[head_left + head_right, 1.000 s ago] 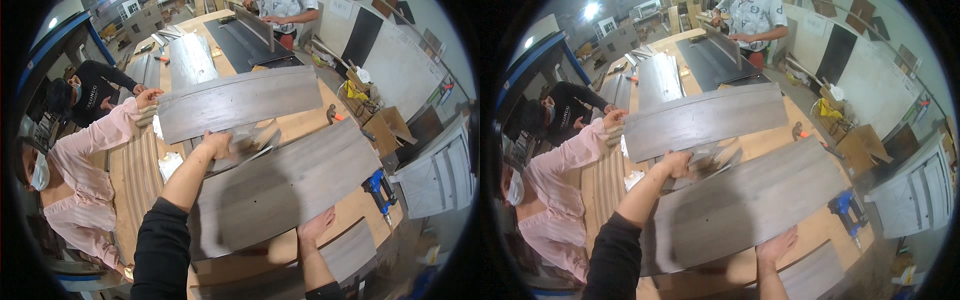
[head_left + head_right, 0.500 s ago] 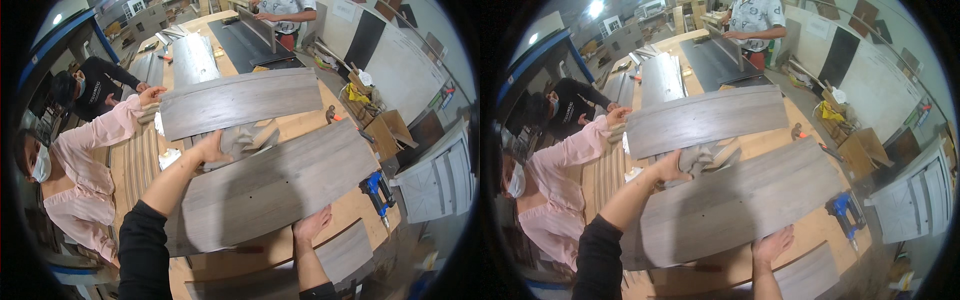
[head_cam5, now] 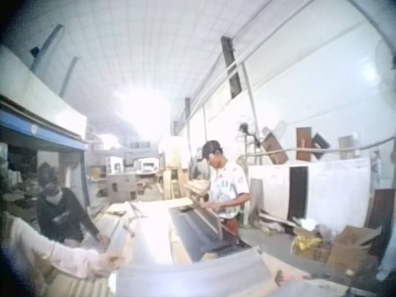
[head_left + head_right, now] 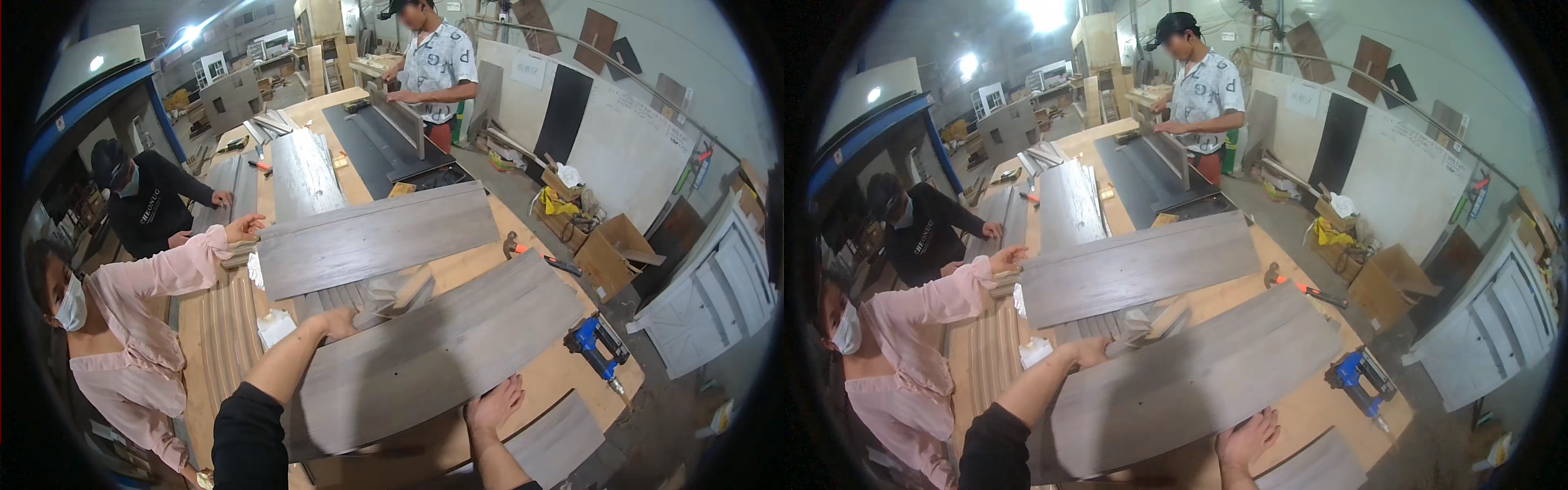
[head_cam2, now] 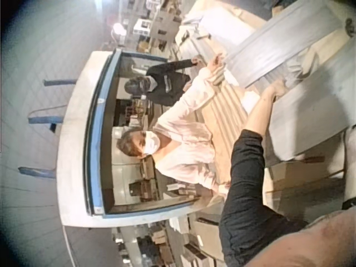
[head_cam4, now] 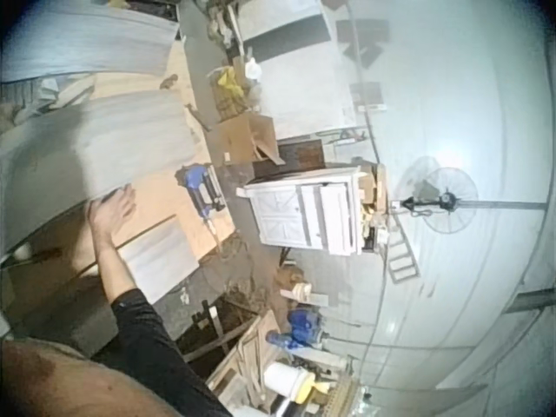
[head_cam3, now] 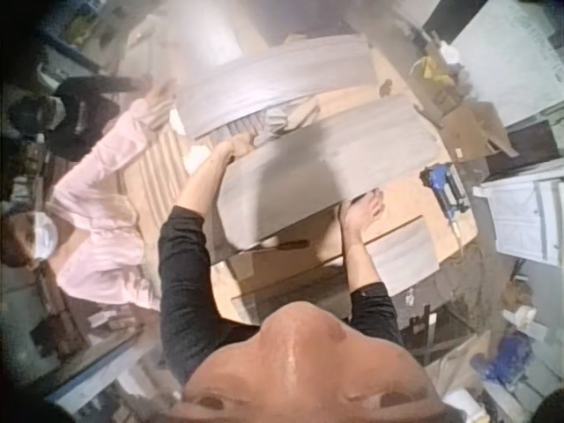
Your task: The person aligns wooden panels and trim pieces on a workbench and fastens them together using a pneumatic nail gun.
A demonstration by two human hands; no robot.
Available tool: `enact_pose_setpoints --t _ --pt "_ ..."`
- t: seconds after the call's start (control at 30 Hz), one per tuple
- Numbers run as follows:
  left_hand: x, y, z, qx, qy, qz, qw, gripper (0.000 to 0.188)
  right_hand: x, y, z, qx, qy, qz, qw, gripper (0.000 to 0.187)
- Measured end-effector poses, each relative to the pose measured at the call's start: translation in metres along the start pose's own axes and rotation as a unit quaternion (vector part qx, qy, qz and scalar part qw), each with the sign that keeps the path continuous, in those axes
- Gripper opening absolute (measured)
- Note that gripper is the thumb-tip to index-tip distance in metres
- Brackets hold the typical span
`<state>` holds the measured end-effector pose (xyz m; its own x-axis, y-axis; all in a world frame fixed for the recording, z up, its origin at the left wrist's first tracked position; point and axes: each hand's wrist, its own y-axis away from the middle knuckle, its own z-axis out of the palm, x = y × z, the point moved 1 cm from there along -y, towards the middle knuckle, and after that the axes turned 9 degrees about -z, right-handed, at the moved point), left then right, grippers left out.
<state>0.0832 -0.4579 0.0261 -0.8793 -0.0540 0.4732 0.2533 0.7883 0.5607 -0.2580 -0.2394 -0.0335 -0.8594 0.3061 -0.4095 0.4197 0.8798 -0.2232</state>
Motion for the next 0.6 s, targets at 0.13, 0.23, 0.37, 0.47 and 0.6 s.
enact_pose_setpoints --t 0.13,0.23,0.37,0.47,0.6 --pt "0.014 0.004 -0.005 0.032 -0.047 0.064 0.996 0.063 0.002 -0.001 0.003 -0.037 0.034 0.026 0.998 0.053" --pt "0.021 0.009 -0.005 0.064 -0.094 0.012 0.993 0.061 0.001 0.000 0.002 -0.028 0.017 0.026 0.999 0.054" --pt "0.026 0.017 -0.004 0.134 -0.063 -0.001 0.989 0.062 0.002 0.000 0.002 -0.003 -0.003 0.012 1.000 0.050" --pt "0.032 0.029 -0.014 0.178 -0.069 0.016 0.982 0.068 0.004 0.000 0.004 0.003 0.011 -0.004 1.000 0.049" --pt "0.056 0.068 -0.046 0.281 -0.016 -0.019 0.959 0.068 0.005 -0.001 0.008 0.003 0.012 -0.008 1.000 0.054"
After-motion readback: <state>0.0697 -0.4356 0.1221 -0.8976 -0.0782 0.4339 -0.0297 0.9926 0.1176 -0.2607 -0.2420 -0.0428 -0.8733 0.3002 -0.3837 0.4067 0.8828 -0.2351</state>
